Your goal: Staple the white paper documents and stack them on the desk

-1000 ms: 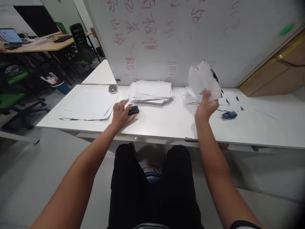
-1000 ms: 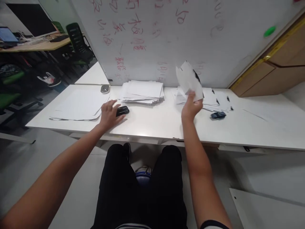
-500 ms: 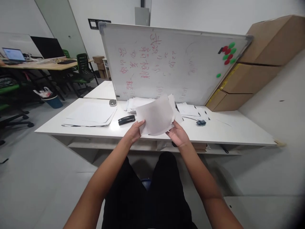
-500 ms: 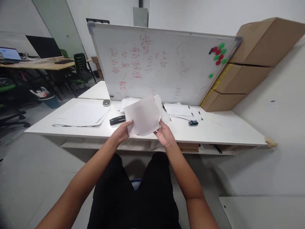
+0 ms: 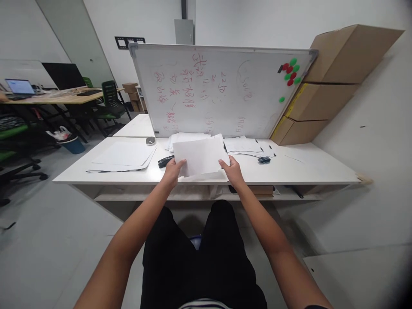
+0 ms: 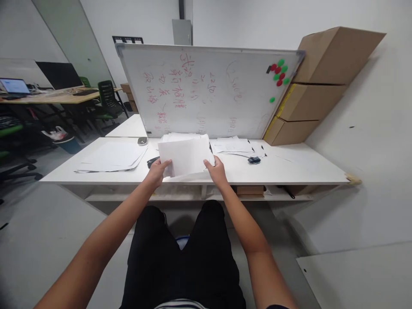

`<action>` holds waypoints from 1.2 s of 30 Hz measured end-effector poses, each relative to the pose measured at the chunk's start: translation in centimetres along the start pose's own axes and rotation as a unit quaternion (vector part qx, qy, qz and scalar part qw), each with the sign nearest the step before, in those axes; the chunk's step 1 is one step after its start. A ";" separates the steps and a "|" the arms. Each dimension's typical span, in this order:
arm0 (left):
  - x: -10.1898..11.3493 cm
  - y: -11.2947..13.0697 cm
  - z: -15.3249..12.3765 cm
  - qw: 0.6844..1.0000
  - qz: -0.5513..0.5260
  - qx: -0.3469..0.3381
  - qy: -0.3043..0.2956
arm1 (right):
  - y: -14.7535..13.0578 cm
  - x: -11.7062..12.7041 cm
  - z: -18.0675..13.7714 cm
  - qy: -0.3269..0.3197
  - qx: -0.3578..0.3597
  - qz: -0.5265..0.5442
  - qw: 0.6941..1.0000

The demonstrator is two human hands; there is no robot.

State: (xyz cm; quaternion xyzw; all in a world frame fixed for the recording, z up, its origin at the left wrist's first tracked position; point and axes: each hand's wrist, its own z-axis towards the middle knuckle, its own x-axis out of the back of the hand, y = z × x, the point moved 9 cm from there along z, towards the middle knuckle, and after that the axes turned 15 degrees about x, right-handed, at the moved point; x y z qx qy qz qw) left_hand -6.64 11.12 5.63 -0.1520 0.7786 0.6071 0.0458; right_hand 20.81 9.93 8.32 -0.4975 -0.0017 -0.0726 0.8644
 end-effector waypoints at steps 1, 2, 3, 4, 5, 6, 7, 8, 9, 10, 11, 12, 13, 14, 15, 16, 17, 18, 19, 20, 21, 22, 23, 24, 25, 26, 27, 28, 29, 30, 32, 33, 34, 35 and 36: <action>-0.4 0.5 -0.2 1.000 0.002 -0.012 -0.011 | -0.2 -0.1 0.2 -0.010 0.009 -0.017 1.000; -0.9 1.0 -0.3 0.999 0.001 -0.023 -0.025 | -0.4 -0.3 0.4 -0.025 0.013 -0.031 0.999; -1.3 1.5 -0.4 0.999 -0.001 -0.031 -0.040 | -0.3 -0.4 0.6 -0.040 0.013 -0.048 0.998; -1.6 2.0 -0.5 0.998 -0.005 -0.039 -0.053 | -0.1 -0.5 0.7 -0.055 0.010 -0.070 0.996; -1.9 2.4 -0.6 0.997 -0.007 -0.047 -0.064 | 0.2 -0.6 0.7 -0.071 0.001 -0.095 0.993; -2.1 2.8 -0.6 0.996 -0.006 -0.054 -0.073 | 0.7 -0.7 0.7 -0.089 -0.008 -0.118 0.989; -2.2 3.2 -0.5 0.995 0.002 -0.063 -0.078 | 1.2 -0.9 0.6 -0.108 -0.017 -0.137 0.985; -2.2 3.6 -0.4 0.994 0.014 -0.075 -0.080 | 1.7 -1.1 0.4 -0.127 -0.023 -0.150 0.980; -2.1 3.9 -0.3 0.993 0.029 -0.087 -0.080 | 2.2 -1.4 0.2 -0.144 -0.025 -0.158 0.977; -2.0 4.1 -0.2 0.991 0.045 -0.099 -0.077 | 2.6 -1.6 0.1 -0.158 -0.022 -0.162 0.974; -1.8 4.3 0.0 0.990 0.062 -0.108 -0.069 | 2.9 -1.7 0.0 -0.164 -0.015 -0.167 0.972; -1.6 4.3 0.2 0.989 0.075 -0.113 -0.059 | 3.2 -1.7 -0.1 -0.163 -0.007 -0.174 0.971; -1.3 4.4 0.4 0.989 0.085 -0.114 -0.048 | 3.4 -1.5 0.0 -0.159 0.003 -0.183 0.970; -1.1 4.3 0.6 0.989 0.090 -0.113 -0.040 | 3.6 -1.3 0.1 -0.151 0.012 -0.190 0.970; -1.1 4.2 0.8 0.989 0.091 -0.110 -0.037 | 3.8 -1.1 0.3 -0.141 0.018 -0.192 0.971; -1.1 4.0 0.9 0.989 0.089 -0.107 -0.041 | 4.0 -1.0 0.5 -0.133 0.020 -0.187 0.973; -1.3 3.8 1.1 0.990 0.087 -0.104 -0.049 | 4.4 -0.9 0.7 -0.126 0.016 -0.174 0.977; -1.5 3.5 1.2 0.989 0.085 -0.101 -0.058 | 4.7 -0.9 0.9 -0.119 0.010 -0.154 0.981; -1.8 3.1 1.4 0.989 0.084 -0.098 -0.067 | 5.1 -1.0 1.2 -0.106 0.004 -0.132 0.986; -2.0 2.6 1.6 0.989 0.084 -0.094 -0.074 | 5.5 -0.9 1.4 -0.081 0.000 -0.115 0.990; -2.3 2.0 1.8 0.989 0.083 -0.092 -0.079 | 5.9 -0.7 1.7 -0.046 -0.001 -0.105 0.993; -2.4 1.4 2.2 0.989 0.083 -0.090 -0.082 | 6.3 -0.4 1.9 -0.004 0.001 -0.105 0.994; -2.6 0.7 2.6 0.989 0.081 -0.088 -0.082 | 6.8 -0.2 2.1 0.034 0.003 -0.112 0.993; -2.6 0.0 3.0 0.990 0.080 -0.084 -0.081 | 7.4 -0.1 2.1 0.061 0.003 -0.120 0.991; -2.6 -0.8 3.5 0.991 0.080 -0.076 -0.076 | 8.1 -0.2 2.2 0.073 0.001 -0.123 0.990; -2.5 -1.6 4.1 0.992 0.081 -0.069 -0.068 | 8.9 -0.5 2.3 0.073 -0.002 -0.120 0.990; -2.3 -2.2 4.6 0.992 0.085 -0.063 -0.062 | 9.7 -0.8 2.4 0.068 -0.005 -0.110 0.992; -2.2 -2.7 5.1 0.992 0.094 -0.061 -0.057 | 10.4 -1.0 2.5 0.062 -0.009 -0.096 0.993; -2.2 -3.1 5.5 0.991 0.108 -0.061 -0.055 | 11.1 -1.1 2.5 0.059 -0.015 -0.082 0.995; -2.1 -3.4 5.8 0.988 0.129 -0.060 -0.054 | 11.7 -1.0 2.5 0.057 -0.022 -0.071 0.996; -2.0 -4.1 6.3 0.981 0.180 -0.048 -0.048 | 12.5 -0.9 2.5 0.051 -0.034 -0.059 0.996; -1.8 -4.5 6.5 0.977 0.207 -0.038 -0.040 | 12.7 -0.8 2.5 0.048 -0.038 -0.058 0.996; -1.6 -4.7 6.6 0.972 0.231 -0.032 -0.028 | 12.8 -0.8 2.5 0.046 -0.040 -0.061 0.996; -1.4 -4.9 6.6 0.967 0.251 -0.032 -0.014 | 12.7 -0.7 2.5 0.044 -0.041 -0.066 0.996; -1.2 -4.9 6.5 0.963 0.268 -0.039 0.000 | 12.6 -0.7 2.5 0.042 -0.040 -0.072 0.996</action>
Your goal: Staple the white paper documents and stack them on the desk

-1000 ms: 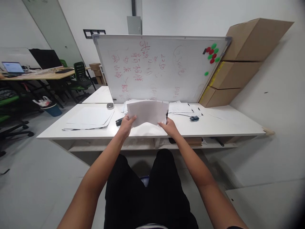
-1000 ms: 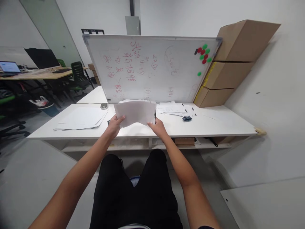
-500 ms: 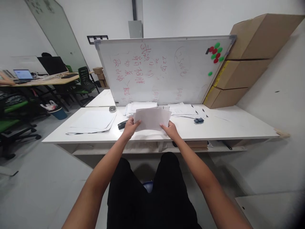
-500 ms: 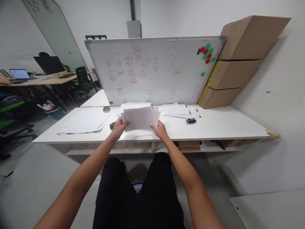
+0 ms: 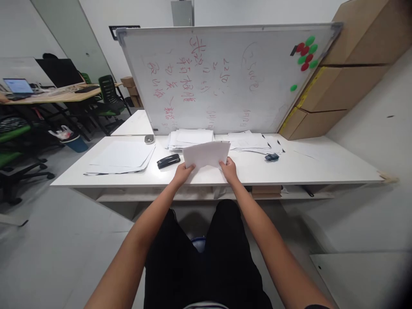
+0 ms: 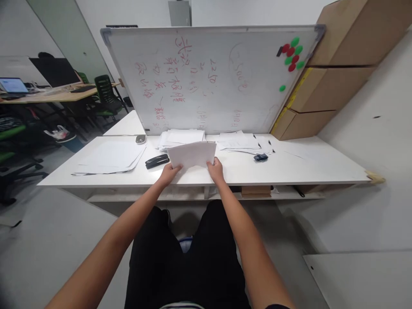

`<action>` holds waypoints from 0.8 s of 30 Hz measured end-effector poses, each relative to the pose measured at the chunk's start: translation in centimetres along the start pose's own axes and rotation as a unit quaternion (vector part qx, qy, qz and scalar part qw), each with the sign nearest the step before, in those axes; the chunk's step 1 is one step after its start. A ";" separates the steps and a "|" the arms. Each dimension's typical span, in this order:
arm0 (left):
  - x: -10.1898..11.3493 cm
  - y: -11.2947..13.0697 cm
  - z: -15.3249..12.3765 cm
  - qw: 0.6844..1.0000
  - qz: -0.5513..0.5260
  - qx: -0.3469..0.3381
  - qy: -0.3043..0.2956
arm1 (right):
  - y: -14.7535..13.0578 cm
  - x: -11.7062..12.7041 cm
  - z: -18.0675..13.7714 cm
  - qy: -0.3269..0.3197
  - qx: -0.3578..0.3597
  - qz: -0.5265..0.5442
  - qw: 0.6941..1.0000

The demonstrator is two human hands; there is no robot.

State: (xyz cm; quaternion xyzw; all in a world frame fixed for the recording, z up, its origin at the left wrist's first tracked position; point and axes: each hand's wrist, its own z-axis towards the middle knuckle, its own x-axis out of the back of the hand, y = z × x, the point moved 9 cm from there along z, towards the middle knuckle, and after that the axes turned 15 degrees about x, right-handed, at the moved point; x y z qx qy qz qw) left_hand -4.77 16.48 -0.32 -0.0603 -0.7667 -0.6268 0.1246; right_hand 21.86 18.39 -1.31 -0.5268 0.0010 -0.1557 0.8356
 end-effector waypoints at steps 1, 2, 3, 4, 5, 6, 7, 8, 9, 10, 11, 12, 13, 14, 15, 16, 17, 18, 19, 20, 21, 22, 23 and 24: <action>0.1 0.0 -0.2 1.000 0.015 -0.006 0.015 | -0.1 0.0 0.0 -0.001 0.002 -0.007 1.000; 0.2 -0.1 -0.3 0.999 0.026 -0.013 0.028 | -0.3 0.0 0.0 -0.004 0.004 -0.013 1.000; 0.2 0.0 -0.5 0.999 0.032 -0.019 0.038 | -0.4 0.0 0.0 -0.007 0.007 -0.016 1.000; 0.2 0.0 -0.7 0.998 0.034 -0.024 0.045 | -0.5 -0.1 0.0 -0.009 0.009 -0.018 1.000; 0.2 0.0 -0.8 0.998 0.033 -0.025 0.048 | -0.5 -0.1 -0.1 -0.011 0.010 -0.017 1.000; 0.2 0.0 -0.9 0.998 0.029 -0.025 0.049 | -0.4 -0.1 -0.1 -0.012 0.009 -0.014 1.000; 0.2 0.1 -0.9 0.998 0.023 -0.025 0.049 | -0.3 -0.2 -0.2 -0.014 0.005 -0.011 1.000; 0.3 0.1 -1.0 0.998 0.017 -0.023 0.050 | -0.2 -0.2 -0.2 -0.015 0.000 -0.011 1.000; 0.3 0.2 -1.0 0.998 0.011 -0.021 0.051 | -0.1 -0.1 -0.3 -0.016 -0.004 -0.016 1.000; 0.4 0.2 -0.9 0.998 0.006 -0.019 0.051 | -0.2 -0.1 -0.4 -0.017 -0.006 -0.023 1.000; 0.5 0.2 -0.9 0.998 -0.001 -0.019 0.052 | -0.3 -0.1 -0.4 -0.018 -0.005 -0.032 0.999; 0.6 0.2 -0.8 0.998 -0.009 -0.020 0.053 | -0.4 -0.1 -0.4 -0.020 -0.001 -0.039 0.999; 0.7 0.2 -0.8 0.998 -0.021 -0.021 0.052 | -0.6 -0.1 -0.5 -0.022 0.004 -0.042 0.999; 0.8 0.0 -0.7 0.998 -0.033 -0.019 0.052 | -0.9 -0.1 -0.5 -0.025 0.009 -0.042 0.999; 0.9 -0.1 -0.6 0.998 -0.044 -0.017 0.052 | -1.0 -0.2 -0.5 -0.027 0.012 -0.040 0.999; 0.9 -0.3 -0.5 0.997 -0.052 -0.014 0.054 | -1.1 -0.2 -0.5 -0.026 0.012 -0.036 0.999; 1.0 -0.3 -0.5 0.997 -0.056 -0.016 0.057 | -1.2 -0.1 -0.5 -0.022 0.012 -0.031 0.999; 1.0 -0.3 -0.6 0.996 -0.057 -0.022 0.062 | -1.2 0.0 -0.5 -0.016 0.011 -0.026 0.999; 1.2 -0.1 -0.8 0.995 -0.056 -0.034 0.073 | -1.1 0.1 -0.5 -0.011 0.008 -0.019 1.000; 1.4 0.3 -1.0 0.993 -0.050 -0.051 0.089 | -1.0 0.2 -0.5 -0.006 0.004 -0.010 1.000; 1.7 0.7 -1.3 0.991 -0.039 -0.072 0.110 | -0.9 0.2 -0.5 -0.005 -0.002 -0.001 1.000; 2.0 1.4 -1.7 0.986 -0.017 -0.098 0.134 | -0.7 0.2 -0.6 -0.008 -0.008 0.005 1.000; 2.5 2.2 -2.0 0.979 0.017 -0.127 0.160 | -0.5 0.1 -0.6 -0.014 -0.013 0.008 1.000; 2.9 3.1 -2.3 0.968 0.063 -0.157 0.186 | -0.4 0.0 -0.6 -0.023 -0.017 0.009 1.000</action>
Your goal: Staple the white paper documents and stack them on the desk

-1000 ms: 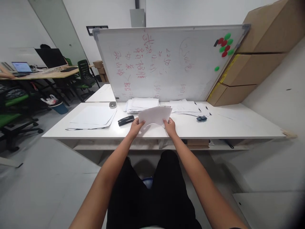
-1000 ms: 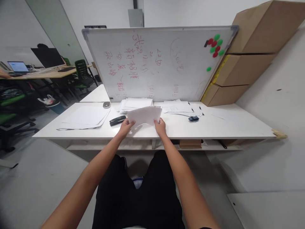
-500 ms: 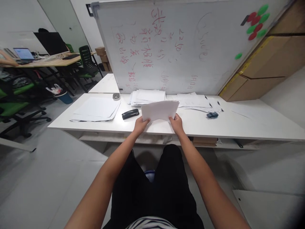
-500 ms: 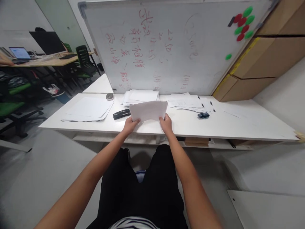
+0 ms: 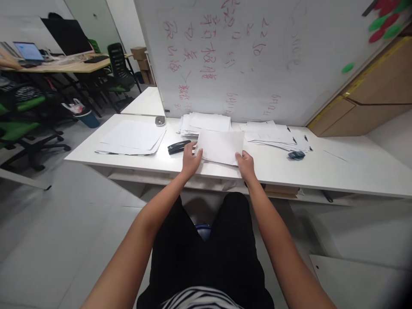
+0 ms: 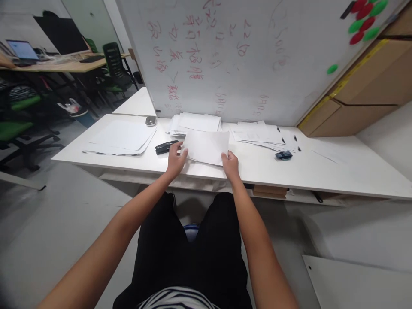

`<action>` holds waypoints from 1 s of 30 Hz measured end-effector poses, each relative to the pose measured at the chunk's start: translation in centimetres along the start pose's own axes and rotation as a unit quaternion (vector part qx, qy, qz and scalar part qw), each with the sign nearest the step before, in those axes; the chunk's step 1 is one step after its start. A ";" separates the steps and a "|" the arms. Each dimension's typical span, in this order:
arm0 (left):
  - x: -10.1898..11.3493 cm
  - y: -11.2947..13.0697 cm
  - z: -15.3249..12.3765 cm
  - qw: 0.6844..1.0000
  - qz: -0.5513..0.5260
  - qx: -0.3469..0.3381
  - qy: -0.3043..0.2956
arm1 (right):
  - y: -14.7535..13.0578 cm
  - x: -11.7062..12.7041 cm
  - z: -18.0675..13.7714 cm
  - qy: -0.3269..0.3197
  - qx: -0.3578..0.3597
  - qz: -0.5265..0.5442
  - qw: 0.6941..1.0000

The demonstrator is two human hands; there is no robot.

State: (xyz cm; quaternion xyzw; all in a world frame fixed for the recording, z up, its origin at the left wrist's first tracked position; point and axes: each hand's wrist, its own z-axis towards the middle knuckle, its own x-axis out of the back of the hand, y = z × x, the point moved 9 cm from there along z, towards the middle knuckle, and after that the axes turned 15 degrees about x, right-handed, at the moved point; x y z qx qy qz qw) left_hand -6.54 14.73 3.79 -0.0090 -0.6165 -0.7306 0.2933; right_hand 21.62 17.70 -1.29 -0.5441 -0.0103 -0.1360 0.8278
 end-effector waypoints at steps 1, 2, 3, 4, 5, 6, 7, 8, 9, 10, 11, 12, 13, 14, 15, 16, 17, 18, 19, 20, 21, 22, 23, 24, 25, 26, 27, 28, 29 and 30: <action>0.6 0.8 0.4 0.998 0.050 -0.038 0.021 | 0.1 -0.1 0.0 -0.009 -0.003 0.000 1.000; 1.1 1.4 0.9 0.991 0.105 -0.068 0.039 | 0.2 -0.3 0.0 -0.017 -0.006 0.001 1.000; 1.7 1.6 1.6 0.982 0.161 -0.087 0.056 | 0.3 -0.4 -0.1 -0.022 -0.009 0.005 1.000; 2.2 1.5 2.4 0.970 0.216 -0.091 0.067 | 0.3 -0.5 -0.1 -0.025 -0.012 0.011 1.000; 2.7 1.0 3.4 0.957 0.270 -0.083 0.069 | 0.4 -0.6 -0.1 -0.028 -0.015 0.017 0.999; 3.0 0.3 4.3 0.943 0.321 -0.067 0.057 | 0.4 -0.6 -0.1 -0.030 -0.018 0.020 0.999; 3.1 -0.7 5.0 0.929 0.365 -0.050 0.035 | 0.3 -0.7 -0.2 -0.033 -0.020 0.020 0.999; 3.1 -1.7 5.6 0.916 0.400 -0.035 0.010 | 0.3 -0.7 -0.2 -0.038 -0.022 0.017 0.999; 3.1 -2.5 5.9 0.905 0.425 -0.026 -0.011 | 0.3 -0.8 -0.2 -0.043 -0.026 0.013 0.999; 3.1 -3.1 6.1 0.898 0.440 -0.021 -0.023 | 0.3 -0.8 -0.3 -0.049 -0.029 0.010 0.998; 3.2 -3.5 6.1 0.894 0.446 -0.021 -0.026 | 0.2 -0.8 -0.3 -0.055 -0.031 0.007 0.998; 3.3 -3.6 6.1 0.894 0.446 -0.025 -0.022 | 0.1 -0.9 -0.4 -0.060 -0.032 0.004 0.998; 3.3 -3.6 6.0 0.897 0.442 -0.031 -0.018 | 0.0 -0.9 -0.4 -0.064 -0.033 0.001 0.997; 3.3 -3.6 5.9 0.900 0.434 -0.037 -0.020 | -0.1 -0.9 -0.4 -0.068 -0.034 -0.003 0.997; 3.2 -3.6 5.8 0.904 0.424 -0.044 -0.026 | -0.2 -0.9 -0.4 -0.072 -0.035 -0.007 0.997; 3.1 -3.5 5.7 0.909 0.413 -0.050 -0.033 | -0.3 -0.9 -0.4 -0.075 -0.037 -0.009 0.996; 3.0 -3.5 5.7 0.913 0.402 -0.057 -0.039 | -0.4 -1.0 -0.5 -0.079 -0.039 -0.009 0.996; 3.0 -3.4 5.7 0.917 0.392 -0.061 -0.044 | -0.5 -1.1 -0.5 -0.085 -0.043 -0.005 0.995; 3.0 -3.4 5.7 0.920 0.383 -0.064 -0.047 | -0.6 -1.3 -0.5 -0.092 -0.046 0.001 0.995; 3.0 -3.3 5.8 0.923 0.377 -0.066 -0.050 | -0.7 -1.5 -0.6 -0.099 -0.048 0.010 0.994; 3.0 -3.3 5.8 0.924 0.372 -0.067 -0.054 | -0.8 -1.7 -0.6 -0.105 -0.050 0.022 0.993; 2.9 -3.3 5.8 0.925 0.370 -0.069 -0.058 | -0.9 -1.8 -0.7 -0.109 -0.052 0.034 0.992; 2.9 -3.3 5.8 0.925 0.369 -0.070 -0.062 | -0.9 -1.9 -0.7 -0.112 -0.054 0.046 0.991; 2.8 -3.2 5.7 0.924 0.369 -0.071 -0.065 | -1.0 -2.0 -0.7 -0.113 -0.058 0.057 0.990; 2.7 -3.1 5.6 0.924 0.369 -0.071 -0.069 | -1.0 -2.1 -0.8 -0.115 -0.061 0.066 0.989; 2.6 -3.0 5.5 0.924 0.369 -0.072 -0.073 | -1.0 -2.2 -0.9 -0.116 -0.065 0.074 0.988; 2.5 -2.8 5.3 0.923 0.371 -0.073 -0.076 | -0.9 -2.3 -0.9 -0.120 -0.069 0.081 0.987; 2.5 -2.7 5.1 0.921 0.374 -0.074 -0.079 | -0.9 -2.4 -1.0 -0.123 -0.073 0.087 0.986; 2.4 -2.6 5.0 0.920 0.375 -0.075 -0.082 | -0.8 -2.5 -1.0 -0.126 -0.075 0.091 0.985; 2.4 -2.4 4.9 0.920 0.375 -0.076 -0.084 | -0.7 -2.5 -1.1 -0.128 -0.075 0.094 0.984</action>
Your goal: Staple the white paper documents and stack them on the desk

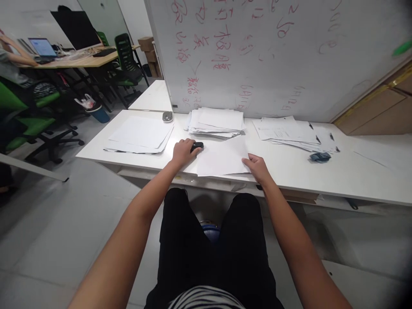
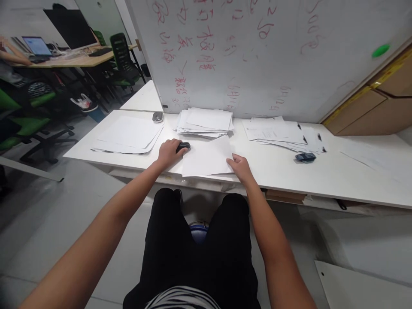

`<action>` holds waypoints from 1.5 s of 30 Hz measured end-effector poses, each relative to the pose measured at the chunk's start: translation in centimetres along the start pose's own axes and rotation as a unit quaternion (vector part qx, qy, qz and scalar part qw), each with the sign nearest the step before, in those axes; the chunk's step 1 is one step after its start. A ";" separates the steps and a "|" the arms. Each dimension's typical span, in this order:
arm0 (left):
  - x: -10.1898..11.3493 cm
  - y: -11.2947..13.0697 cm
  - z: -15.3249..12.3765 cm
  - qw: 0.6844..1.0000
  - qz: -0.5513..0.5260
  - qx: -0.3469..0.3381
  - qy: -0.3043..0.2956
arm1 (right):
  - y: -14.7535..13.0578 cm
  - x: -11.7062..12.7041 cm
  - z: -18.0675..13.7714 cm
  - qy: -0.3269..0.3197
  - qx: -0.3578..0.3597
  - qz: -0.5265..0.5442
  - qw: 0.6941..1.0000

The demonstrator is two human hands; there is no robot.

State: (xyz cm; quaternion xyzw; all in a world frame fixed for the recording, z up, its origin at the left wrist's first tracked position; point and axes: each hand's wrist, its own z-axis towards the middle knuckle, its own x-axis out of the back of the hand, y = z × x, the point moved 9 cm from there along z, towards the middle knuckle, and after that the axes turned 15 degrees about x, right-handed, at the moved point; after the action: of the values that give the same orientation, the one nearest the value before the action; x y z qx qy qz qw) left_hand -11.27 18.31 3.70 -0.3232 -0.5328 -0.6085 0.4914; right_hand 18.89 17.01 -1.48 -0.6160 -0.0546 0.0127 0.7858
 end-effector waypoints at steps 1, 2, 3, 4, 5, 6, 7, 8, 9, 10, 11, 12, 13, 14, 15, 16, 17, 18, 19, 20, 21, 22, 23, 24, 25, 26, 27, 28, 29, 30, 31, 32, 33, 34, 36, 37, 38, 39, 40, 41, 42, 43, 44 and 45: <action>0.1 0.1 0.0 1.000 -0.004 -0.001 -0.001 | 0.0 0.0 0.0 -0.001 0.002 0.000 1.000; 0.2 0.2 0.1 1.000 -0.011 -0.001 -0.005 | 0.0 0.0 0.0 -0.002 0.005 -0.001 1.000; 0.3 0.2 0.2 1.000 -0.019 0.002 -0.012 | 0.0 0.0 0.1 -0.002 0.009 -0.003 1.000; 0.2 0.2 0.5 0.999 -0.026 0.010 -0.023 | 0.0 0.1 0.1 -0.001 0.011 -0.006 1.000; 0.1 0.1 0.9 0.999 -0.031 0.025 -0.035 | 0.1 0.1 0.1 -0.001 0.012 -0.009 1.000; 0.0 0.0 1.3 0.997 -0.035 0.045 -0.048 | 0.1 0.1 0.2 -0.002 0.012 -0.010 1.000; -0.1 -0.2 1.7 0.995 -0.039 0.069 -0.059 | 0.1 0.1 0.2 -0.001 0.011 -0.010 1.000; -0.3 -0.4 2.1 0.993 -0.045 0.092 -0.065 | 0.0 0.1 0.2 0.001 0.012 -0.011 1.000; -0.4 -0.6 2.4 0.990 -0.050 0.115 -0.068 | -0.1 0.1 0.1 0.005 0.014 -0.013 1.000; -0.6 -0.7 2.7 0.987 -0.054 0.133 -0.070 | -0.1 0.2 0.1 0.009 0.017 -0.015 1.000; -0.9 -0.9 2.9 0.985 -0.053 0.147 -0.075 | -0.2 0.3 0.1 0.013 0.018 -0.018 1.000; -1.3 -1.0 3.1 0.983 -0.047 0.155 -0.083 | -0.2 0.4 0.0 0.016 0.018 -0.023 0.999; -1.8 -1.1 3.3 0.982 -0.041 0.160 -0.093 | -0.2 0.4 0.0 0.016 0.017 -0.029 0.999; -2.4 -1.2 3.6 0.981 -0.035 0.162 -0.102 | -0.1 0.5 -0.1 0.015 0.015 -0.036 0.999; -2.9 -1.4 3.8 0.981 -0.034 0.161 -0.107 | 0.0 0.5 -0.1 0.014 0.012 -0.044 0.999; -3.3 -1.5 4.1 0.981 -0.036 0.158 -0.107 | 0.1 0.6 -0.2 0.014 0.011 -0.052 0.999; -3.5 -1.6 4.3 0.982 -0.041 0.154 -0.104 | 0.1 0.6 -0.2 0.014 0.012 -0.058 0.998; -3.7 -1.6 4.5 0.982 -0.047 0.150 -0.101 | 0.2 0.7 -0.1 0.014 0.014 -0.062 0.998; -3.8 -1.6 4.6 0.983 -0.049 0.143 -0.099 | 0.2 0.7 -0.1 0.014 0.017 -0.063 0.998; -3.8 -1.5 4.6 0.984 -0.048 0.136 -0.101 | 0.2 0.7 -0.1 0.015 0.019 -0.061 0.998; -3.7 -1.3 4.5 0.985 -0.041 0.130 -0.105 | 0.2 0.7 -0.1 0.016 0.021 -0.058 0.998; -3.5 -1.1 4.3 0.985 -0.033 0.125 -0.113 | 0.3 0.7 -0.1 0.016 0.021 -0.055 0.998; -3.2 -0.8 3.9 0.985 -0.027 0.119 -0.120 | 0.3 0.7 -0.2 0.017 0.020 -0.051 0.998; -2.8 -0.5 3.5 0.986 -0.023 0.111 -0.123 | 0.3 0.7 -0.2 0.017 0.019 -0.048 0.999; -2.4 -0.1 2.9 0.987 -0.024 0.102 -0.119 | 0.2 0.7 -0.2 0.016 0.019 -0.047 0.999; -1.8 0.2 2.4 0.990 -0.027 0.092 -0.104 | 0.1 0.6 -0.2 0.015 0.020 -0.046 0.999; -1.2 0.4 1.8 0.993 -0.032 0.085 -0.074 | 0.0 0.6 -0.1 0.015 0.021 -0.046 0.999; -0.5 0.5 1.2 0.995 -0.036 0.083 -0.036 | -0.1 0.7 -0.1 0.016 0.023 -0.046 0.999; 0.1 0.5 0.7 0.996 -0.039 0.085 0.004 | -0.2 0.7 -0.1 0.018 0.024 -0.045 0.999; 0.5 0.5 0.2 0.995 -0.040 0.088 0.037 | -0.3 0.7 -0.1 0.019 0.024 -0.044 0.999; 0.7 0.4 -0.2 0.993 -0.041 0.091 0.060 | -0.4 0.7 -0.1 0.021 0.023 -0.042 0.999; 0.7 0.4 -0.5 0.992 -0.040 0.091 0.073 | -0.4 0.7 -0.1 0.023 0.021 -0.040 0.999; 0.6 0.3 -0.6 0.992 -0.037 0.089 0.077 | -0.3 0.6 -0.1 0.025 0.019 -0.038 0.999; 0.5 0.3 -0.6 0.993 -0.035 0.088 0.077 | -0.2 0.5 0.0 0.025 0.017 -0.034 0.999; 0.4 0.3 -0.4 0.992 -0.033 0.090 0.081 | 0.0 0.4 0.0 0.019 0.014 -0.030 0.999; 0.4 0.3 -0.2 0.991 -0.035 0.095 0.084 | 0.0 0.3 0.1 0.011 0.014 -0.031 0.999; 0.4 0.3 0.0 0.990 -0.040 0.104 0.085 | 0.0 0.3 0.1 -0.002 0.011 -0.034 0.999; 0.5 0.2 0.3 0.988 -0.047 0.121 0.087 | 0.0 0.4 0.1 -0.016 0.005 -0.039 0.999; 0.4 0.0 0.5 0.984 -0.055 0.144 0.089 | -0.2 0.6 0.0 -0.031 -0.004 -0.047 0.998; 0.4 -0.3 0.8 0.979 -0.064 0.169 0.090 | -0.6 1.1 -0.1 -0.043 -0.013 -0.059 0.997; 0.3 -0.5 1.0 0.974 -0.072 0.192 0.092 | -1.1 1.8 -0.2 -0.050 -0.022 -0.073 0.996; 0.2 -0.7 1.2 0.970 -0.080 0.209 0.092 | -1.9 2.8 -0.2 -0.052 -0.030 -0.090 0.994; 0.0 -0.8 1.4 0.968 -0.086 0.217 0.092 | -3.0 4.0 -0.3 -0.046 -0.034 -0.109 0.992; -0.1 -0.7 1.6 0.967 -0.089 0.218 0.094 | -4.2 5.2 -0.1 -0.035 -0.035 -0.128 0.991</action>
State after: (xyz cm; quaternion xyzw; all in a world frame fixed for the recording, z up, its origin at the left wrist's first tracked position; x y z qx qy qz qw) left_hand -12.13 19.81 3.68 -0.1009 -0.6310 -0.5462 0.5415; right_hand 23.89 16.33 2.92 -0.6302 -0.1608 -0.0685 0.7566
